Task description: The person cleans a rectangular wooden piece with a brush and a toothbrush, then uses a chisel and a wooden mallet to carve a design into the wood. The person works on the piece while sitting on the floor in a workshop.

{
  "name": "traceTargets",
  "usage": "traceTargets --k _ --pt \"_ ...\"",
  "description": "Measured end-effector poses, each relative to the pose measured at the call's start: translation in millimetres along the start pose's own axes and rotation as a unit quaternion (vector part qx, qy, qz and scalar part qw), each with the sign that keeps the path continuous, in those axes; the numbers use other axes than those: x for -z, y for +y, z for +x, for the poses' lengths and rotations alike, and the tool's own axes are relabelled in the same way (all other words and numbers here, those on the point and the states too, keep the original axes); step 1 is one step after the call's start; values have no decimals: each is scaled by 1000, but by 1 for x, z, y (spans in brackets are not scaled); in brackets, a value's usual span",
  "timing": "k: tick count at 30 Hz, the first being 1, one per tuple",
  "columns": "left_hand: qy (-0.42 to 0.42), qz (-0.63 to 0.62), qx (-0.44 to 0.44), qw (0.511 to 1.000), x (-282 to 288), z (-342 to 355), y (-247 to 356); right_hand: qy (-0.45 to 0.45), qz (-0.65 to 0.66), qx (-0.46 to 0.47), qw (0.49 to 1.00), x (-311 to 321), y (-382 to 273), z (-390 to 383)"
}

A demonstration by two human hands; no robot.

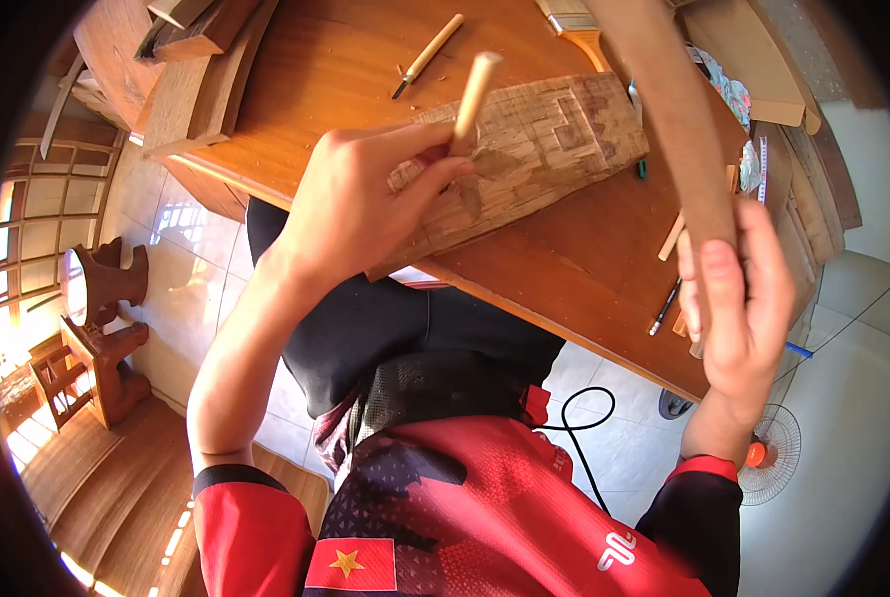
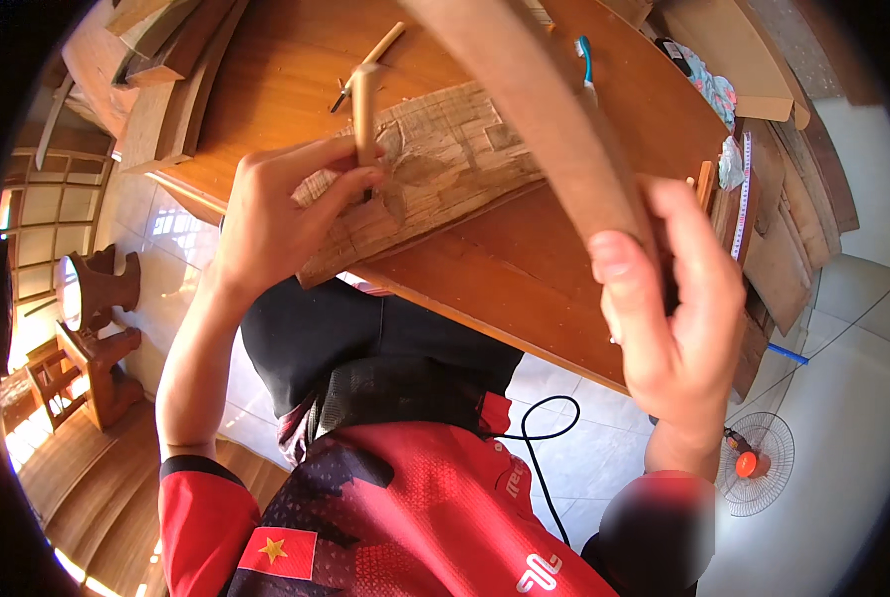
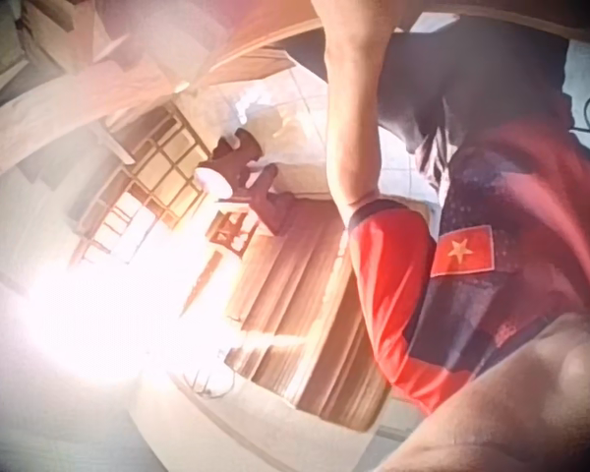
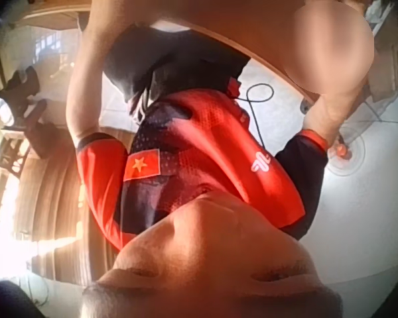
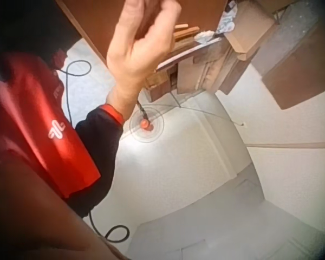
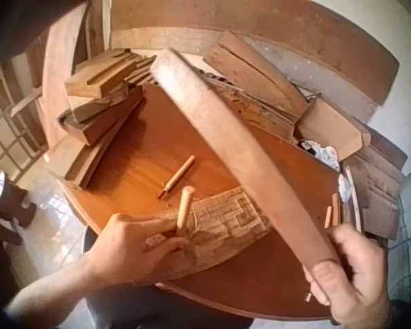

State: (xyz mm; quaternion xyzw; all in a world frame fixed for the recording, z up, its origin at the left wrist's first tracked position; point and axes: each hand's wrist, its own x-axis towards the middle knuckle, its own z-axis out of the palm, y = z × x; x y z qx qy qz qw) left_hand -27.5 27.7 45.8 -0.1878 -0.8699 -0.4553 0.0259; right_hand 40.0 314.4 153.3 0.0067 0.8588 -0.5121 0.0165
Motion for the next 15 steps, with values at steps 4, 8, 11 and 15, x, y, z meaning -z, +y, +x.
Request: traceTargets --k 4,8,11,15 --pt "32 -57 42 997 -3 -15 -6 -15 -40 7 999 8 8 -1" --pt "53 -78 55 994 -4 -18 -5 -48 -62 5 997 5 14 -4" --pt "61 -43 13 997 -9 -20 -9 -47 -57 4 997 4 17 -5" --pt "65 -35 -29 997 -10 -22 -13 -48 -62 4 997 3 19 -4"
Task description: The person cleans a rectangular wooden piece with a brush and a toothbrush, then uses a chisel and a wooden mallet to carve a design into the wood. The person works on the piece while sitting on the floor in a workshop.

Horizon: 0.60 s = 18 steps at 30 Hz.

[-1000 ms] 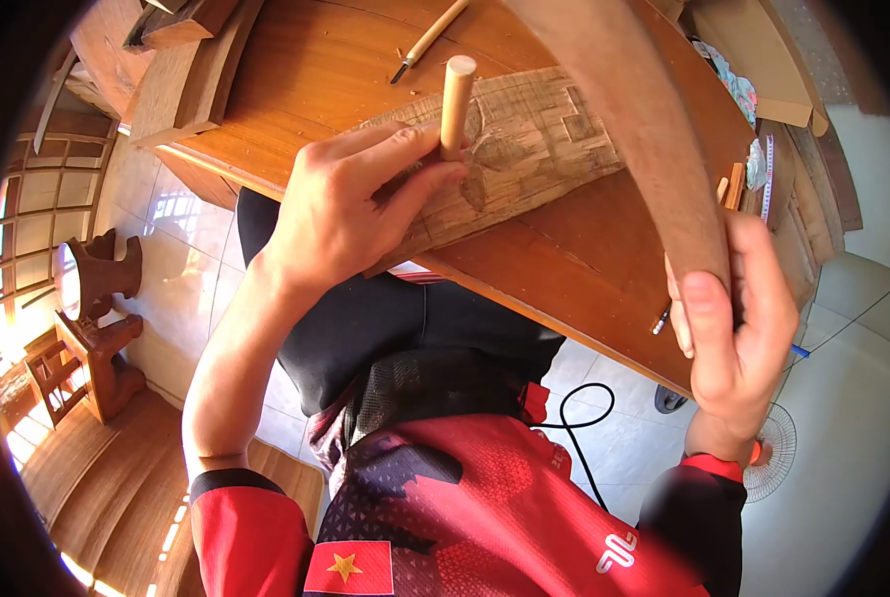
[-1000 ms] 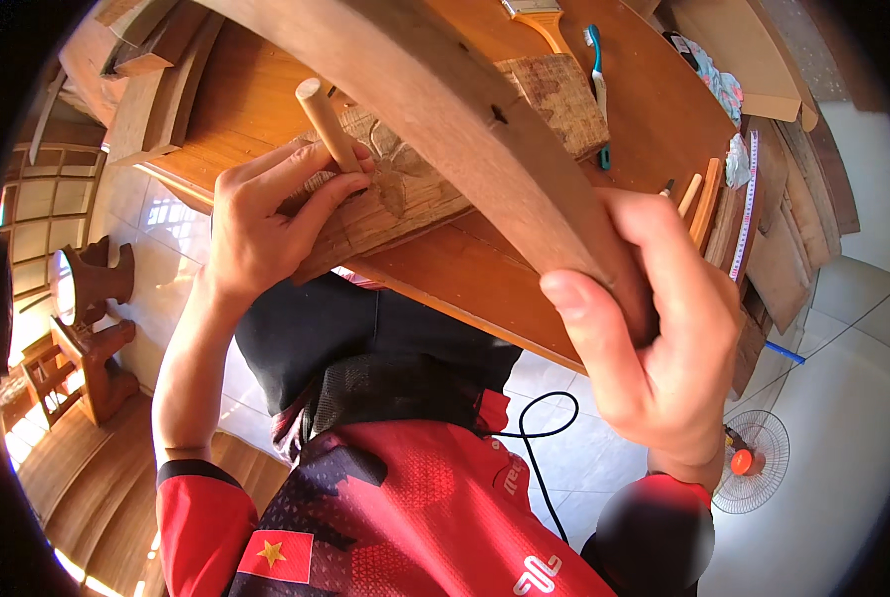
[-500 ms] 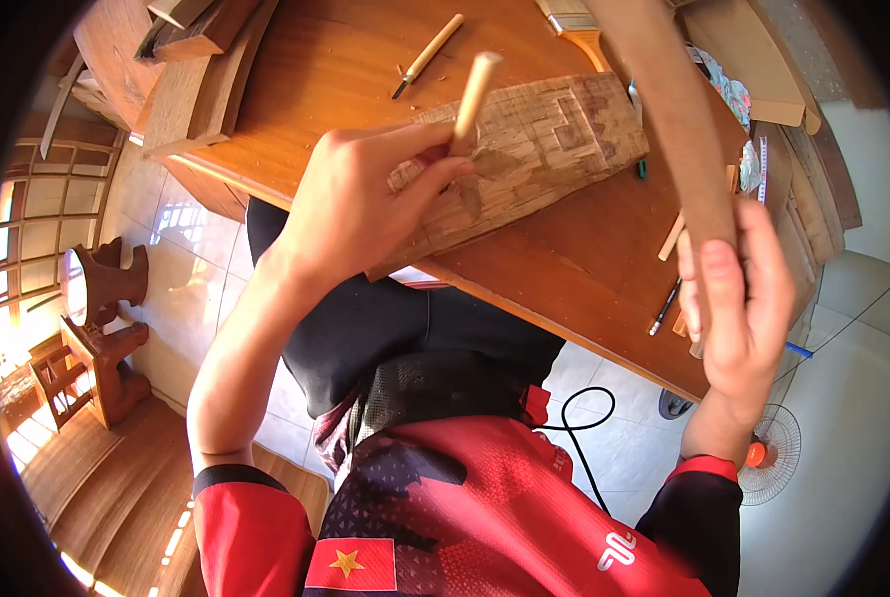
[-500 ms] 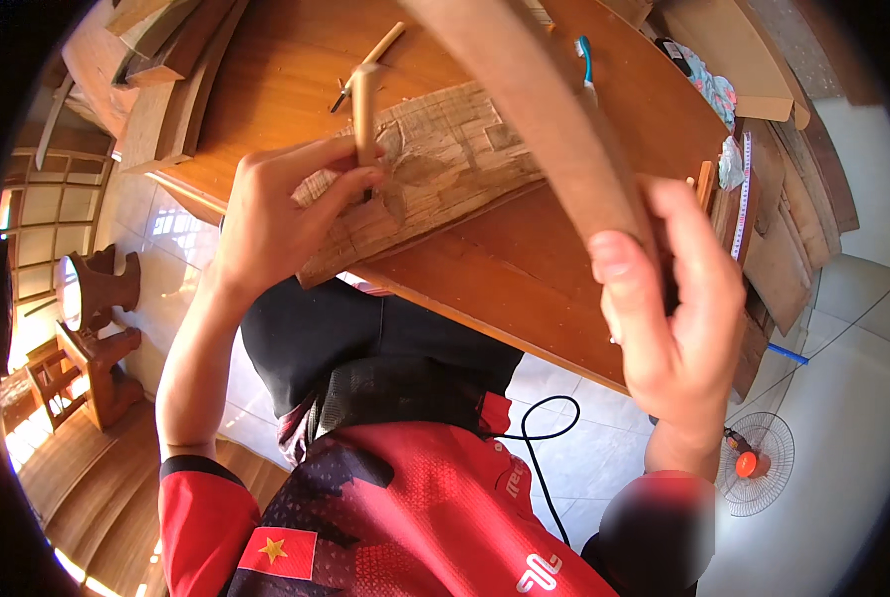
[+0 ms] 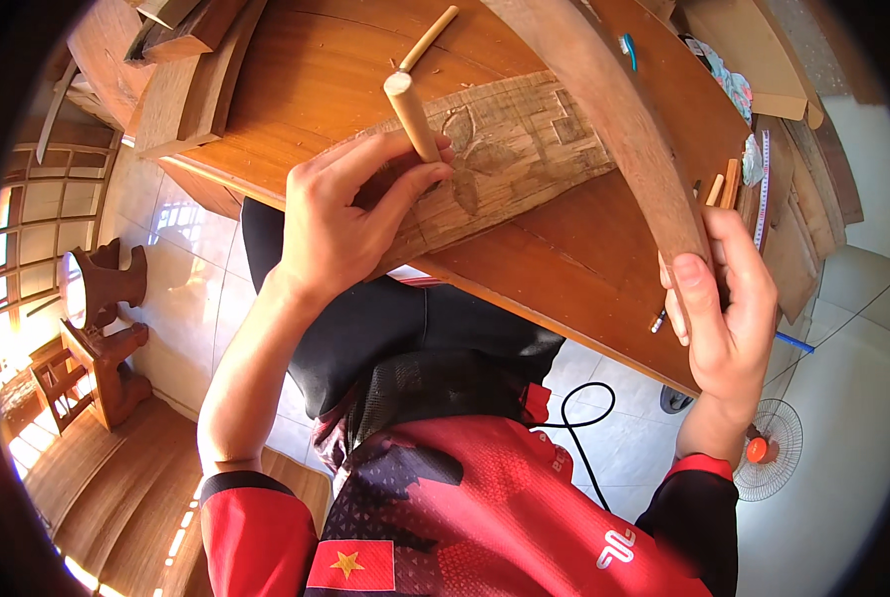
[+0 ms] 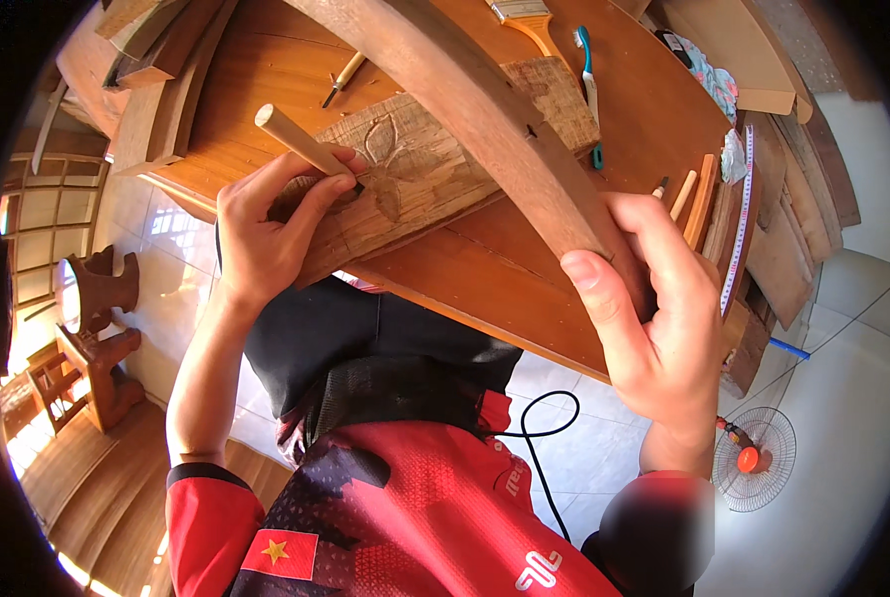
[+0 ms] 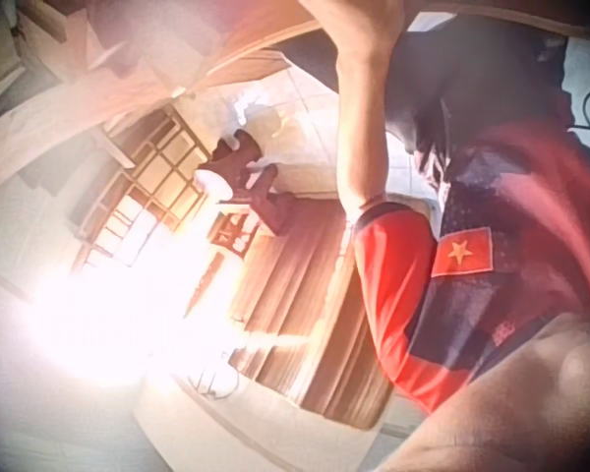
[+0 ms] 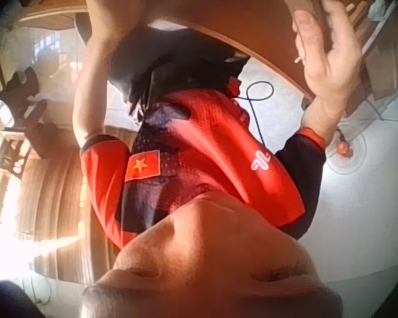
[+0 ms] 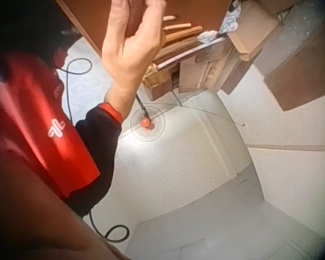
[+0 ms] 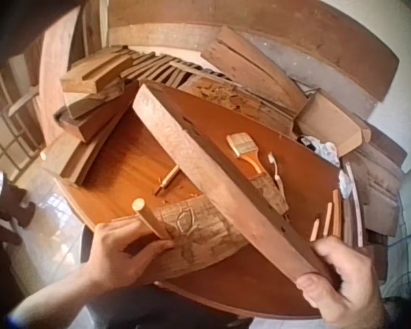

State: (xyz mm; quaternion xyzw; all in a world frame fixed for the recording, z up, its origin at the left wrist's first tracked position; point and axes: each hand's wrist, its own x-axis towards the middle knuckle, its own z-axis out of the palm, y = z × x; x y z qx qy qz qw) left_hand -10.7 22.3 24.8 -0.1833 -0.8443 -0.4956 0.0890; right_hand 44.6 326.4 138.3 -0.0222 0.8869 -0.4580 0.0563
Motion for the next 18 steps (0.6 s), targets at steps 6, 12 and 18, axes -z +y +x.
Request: traceTargets --k 6,12,18 --pt "12 8 -18 1000 -5 -1 -3 -5 -6 -11 1000 -3 2 0" --pt "7 69 -53 996 -3 -3 -3 -5 -20 7 1000 -5 0 1" --pt "27 66 -68 995 -6 -5 -1 -14 -29 19 999 -6 -3 3"
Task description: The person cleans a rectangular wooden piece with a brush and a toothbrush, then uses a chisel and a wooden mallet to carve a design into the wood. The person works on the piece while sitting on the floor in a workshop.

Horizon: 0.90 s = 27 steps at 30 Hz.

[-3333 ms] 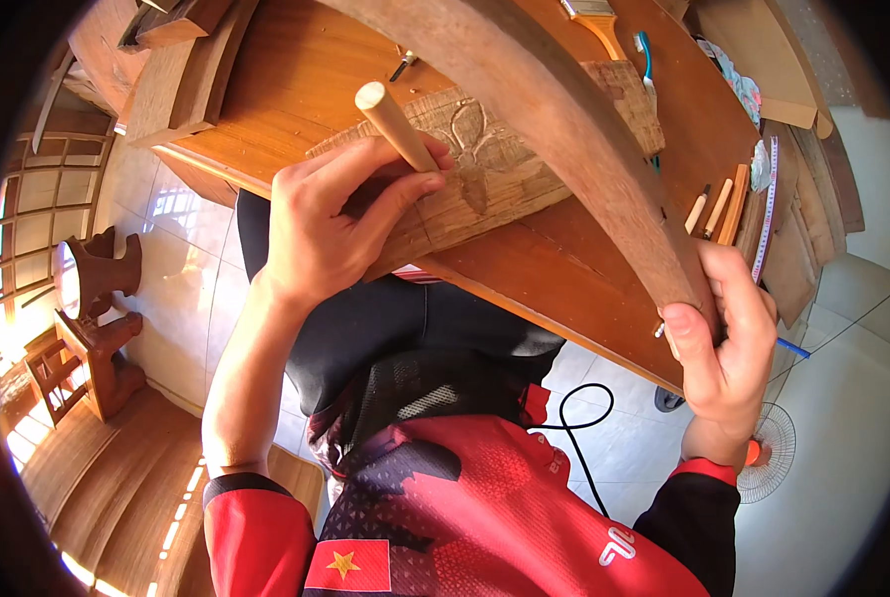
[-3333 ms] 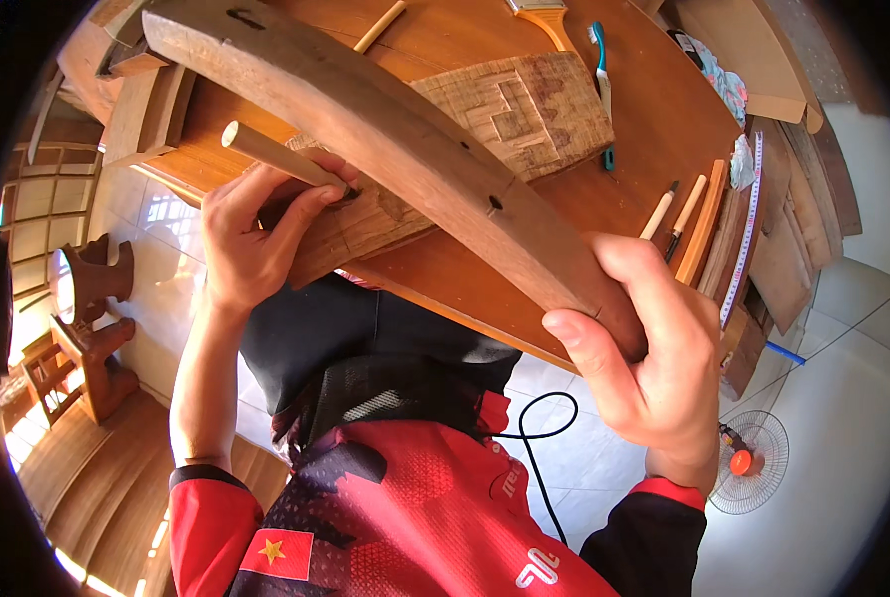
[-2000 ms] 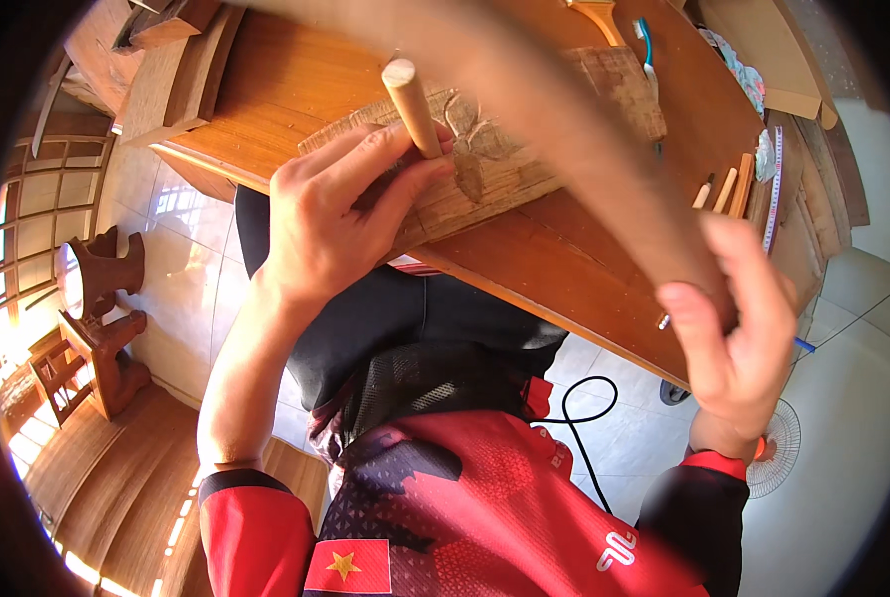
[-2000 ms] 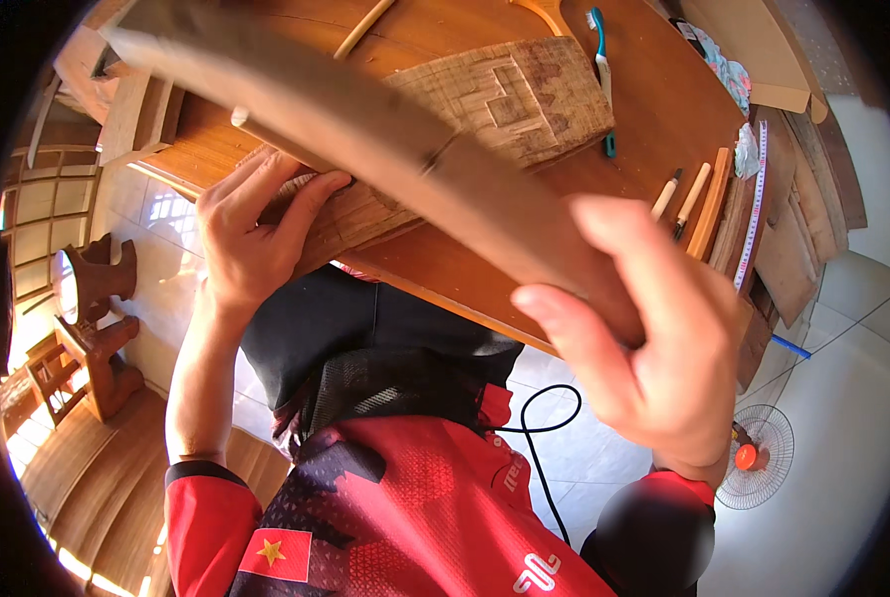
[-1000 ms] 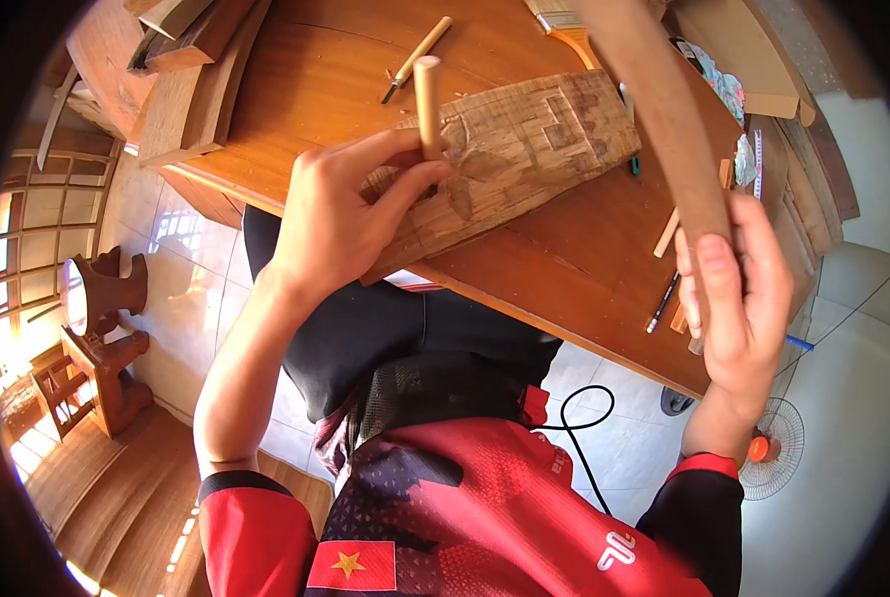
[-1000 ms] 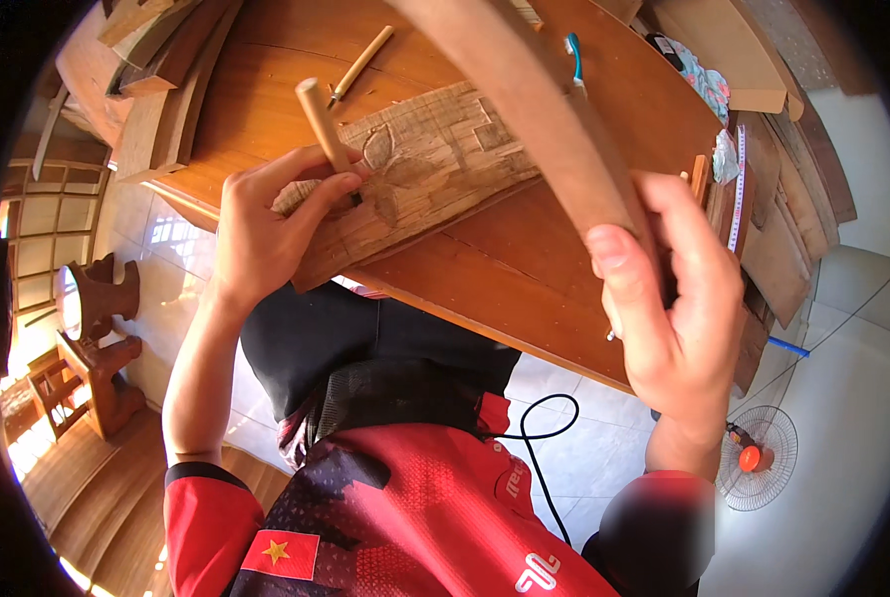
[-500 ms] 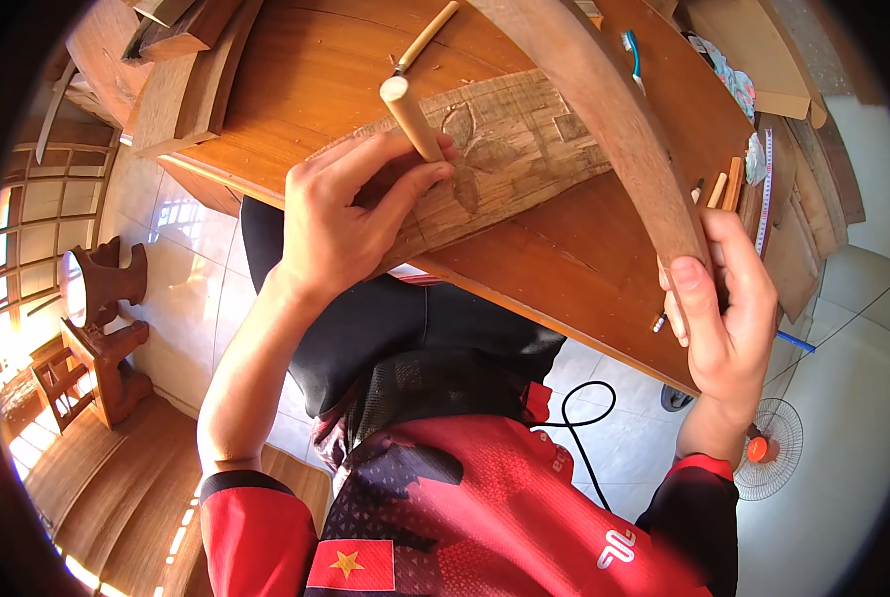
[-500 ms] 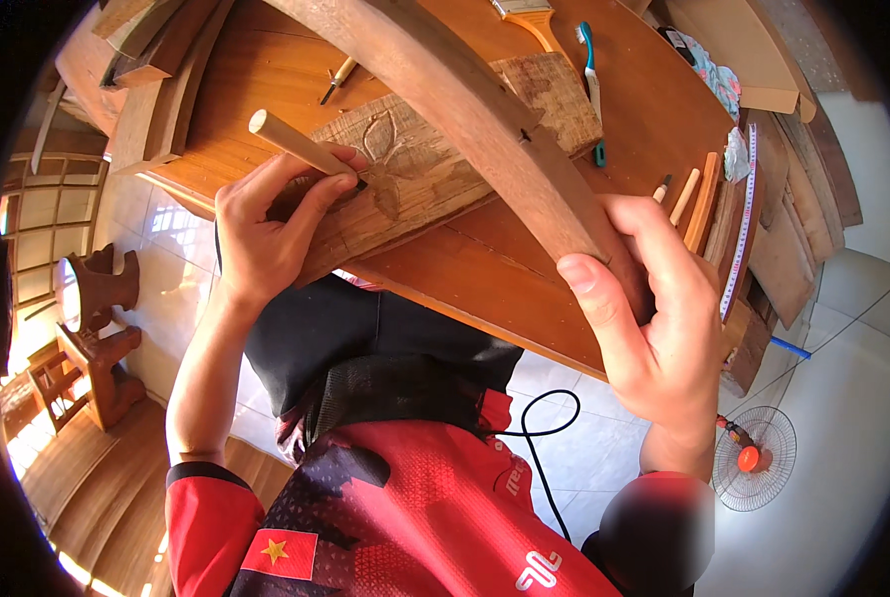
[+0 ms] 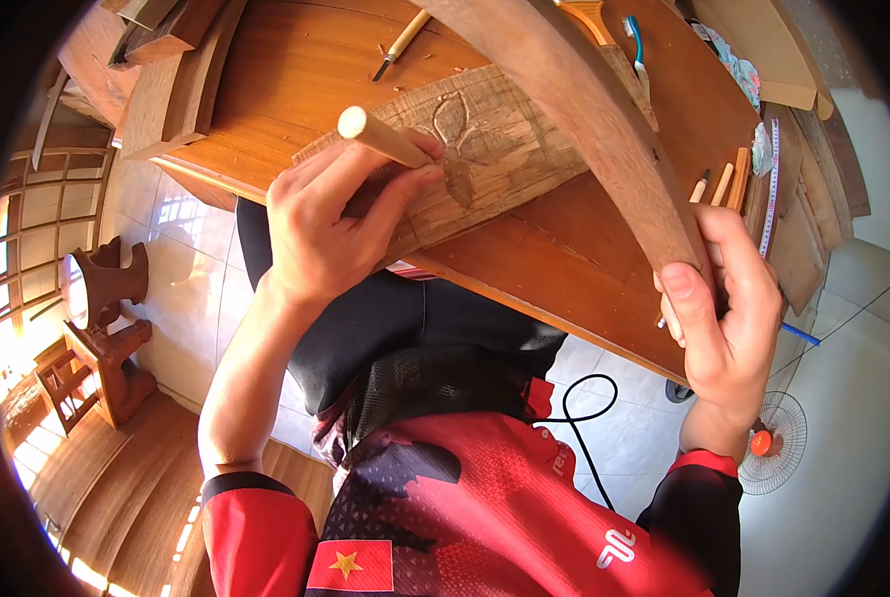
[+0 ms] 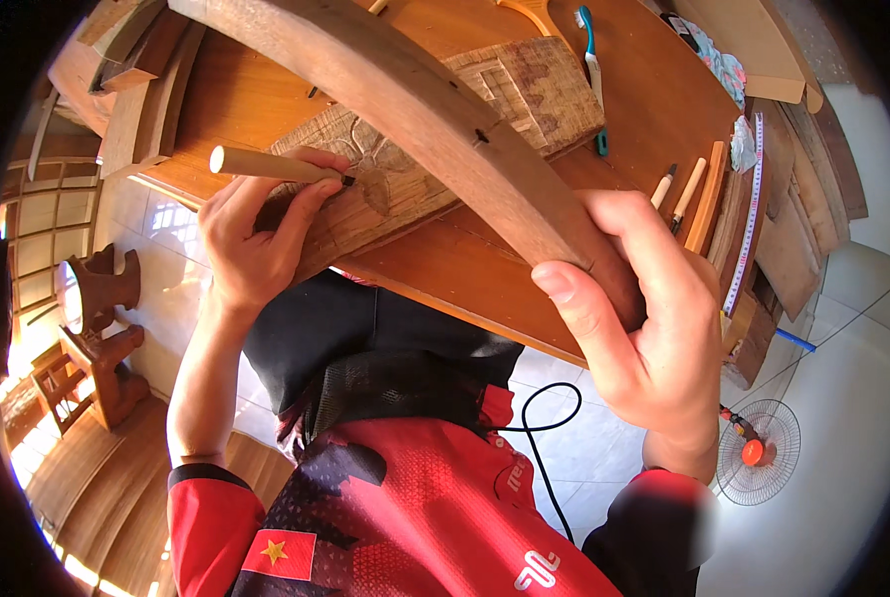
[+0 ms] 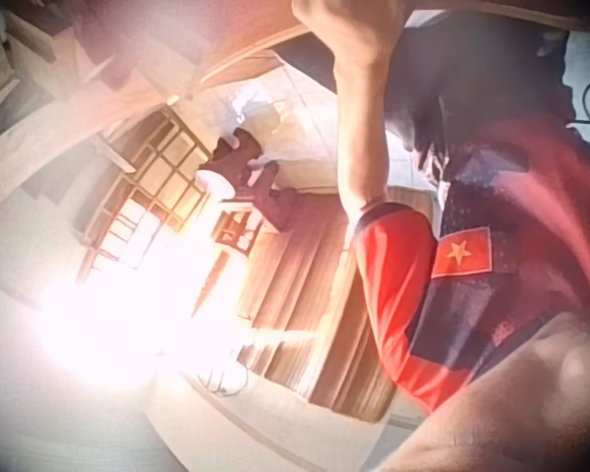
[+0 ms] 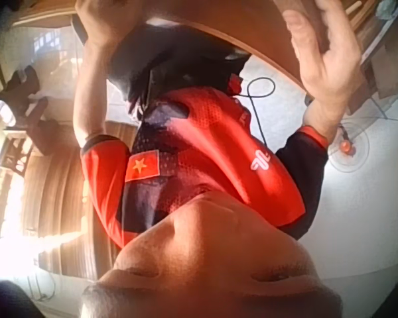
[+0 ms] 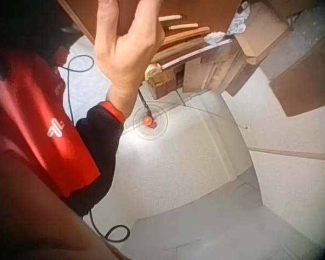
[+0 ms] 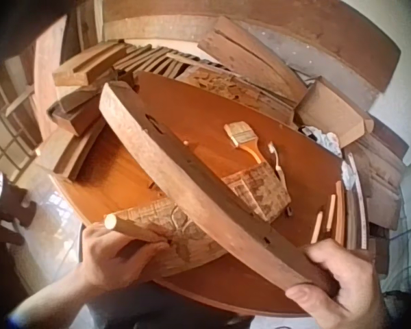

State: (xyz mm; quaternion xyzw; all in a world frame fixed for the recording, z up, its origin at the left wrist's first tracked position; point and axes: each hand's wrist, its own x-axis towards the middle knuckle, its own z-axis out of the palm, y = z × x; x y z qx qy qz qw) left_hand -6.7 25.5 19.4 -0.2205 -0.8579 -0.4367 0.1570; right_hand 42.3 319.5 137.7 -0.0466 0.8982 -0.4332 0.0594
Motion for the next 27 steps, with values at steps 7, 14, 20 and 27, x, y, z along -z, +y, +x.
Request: traceTargets --k 7,14,20,27 --pt "-12 3 3 1000 1 -1 -1 -17 -13 40 999 1 0 5" --pt "-12 3 -10 1000 1 -1 -3 -22 -28 30 999 -1 -2 5" --pt "-14 62 8 998 2 5 9 -13 -38 68 997 -4 -5 8" --pt "40 61 -39 997 -6 4 2 -30 -29 78 996 -4 -14 12"
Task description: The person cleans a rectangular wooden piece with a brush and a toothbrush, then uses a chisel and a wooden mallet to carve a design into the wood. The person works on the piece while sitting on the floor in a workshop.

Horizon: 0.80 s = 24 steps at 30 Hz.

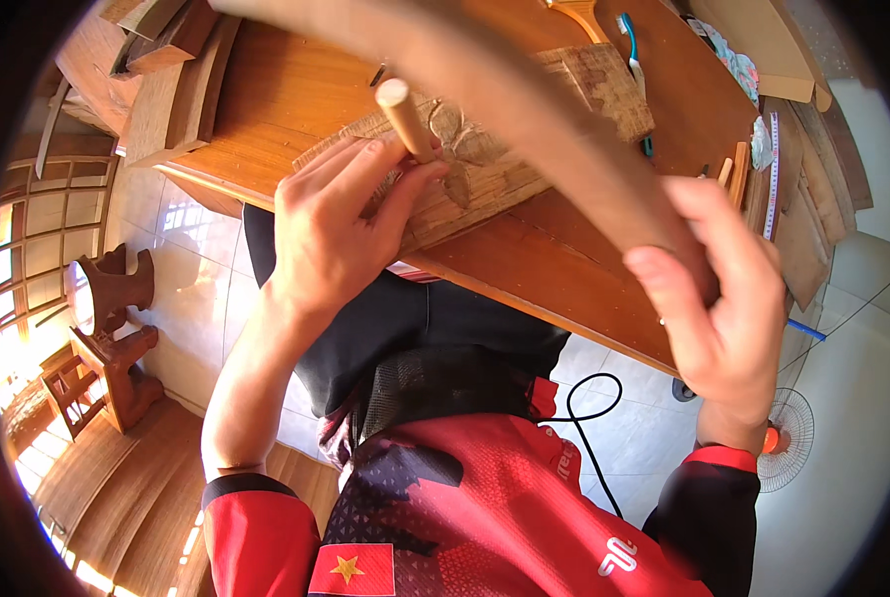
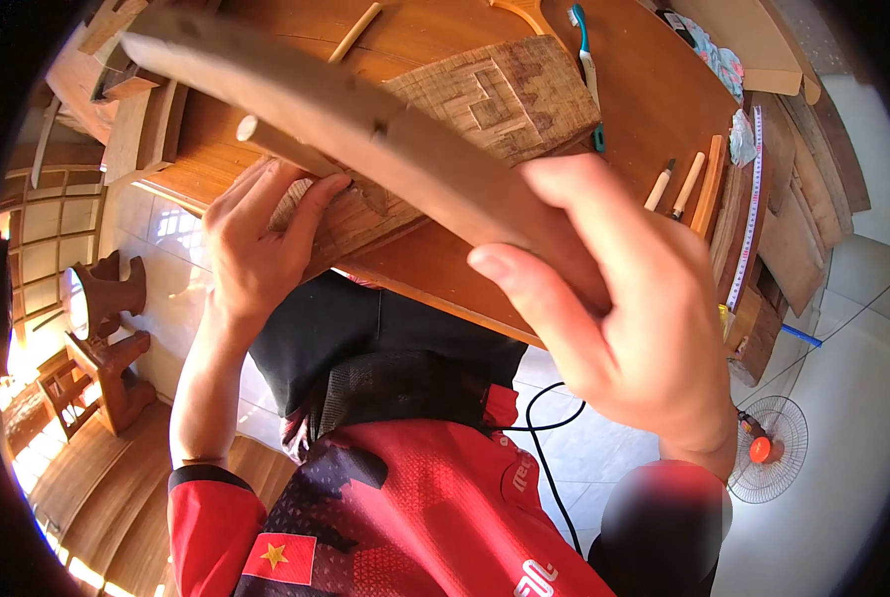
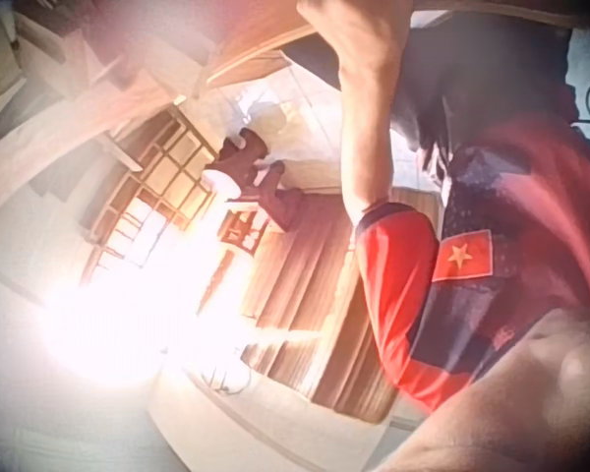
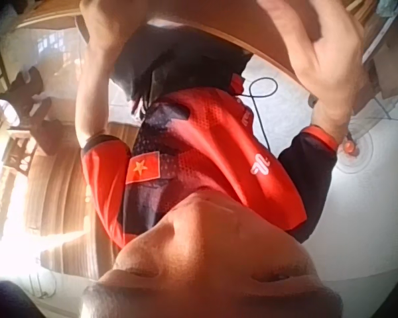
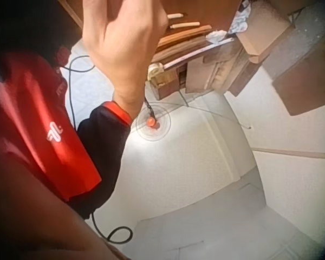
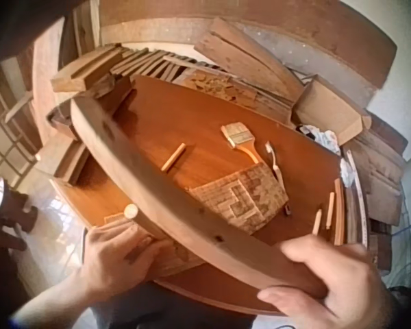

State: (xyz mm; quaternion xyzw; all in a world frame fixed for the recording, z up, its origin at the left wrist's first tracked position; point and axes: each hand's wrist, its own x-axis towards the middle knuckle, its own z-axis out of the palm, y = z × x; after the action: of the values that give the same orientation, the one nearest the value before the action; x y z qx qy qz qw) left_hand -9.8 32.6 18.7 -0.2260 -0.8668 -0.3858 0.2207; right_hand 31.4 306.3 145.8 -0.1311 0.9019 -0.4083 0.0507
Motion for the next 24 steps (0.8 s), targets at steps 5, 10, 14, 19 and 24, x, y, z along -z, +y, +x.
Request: traceTargets --k 5,10,14,19,24 --pt "0 -1 0 1000 -2 2 1 11 -56 53 997 3 -1 -1" --pt "3 4 -10 1000 -5 4 -1 40 -34 52 997 4 -5 -4" --pt "-14 18 -1 1000 -1 1 -1 6 -98 92 991 4 1 0" --pt "-4 14 -17 1000 -6 5 -2 -5 -124 116 986 5 3 -1" --pt "-29 -1 47 998 -4 9 4 21 -41 15 999 8 -6 -3"
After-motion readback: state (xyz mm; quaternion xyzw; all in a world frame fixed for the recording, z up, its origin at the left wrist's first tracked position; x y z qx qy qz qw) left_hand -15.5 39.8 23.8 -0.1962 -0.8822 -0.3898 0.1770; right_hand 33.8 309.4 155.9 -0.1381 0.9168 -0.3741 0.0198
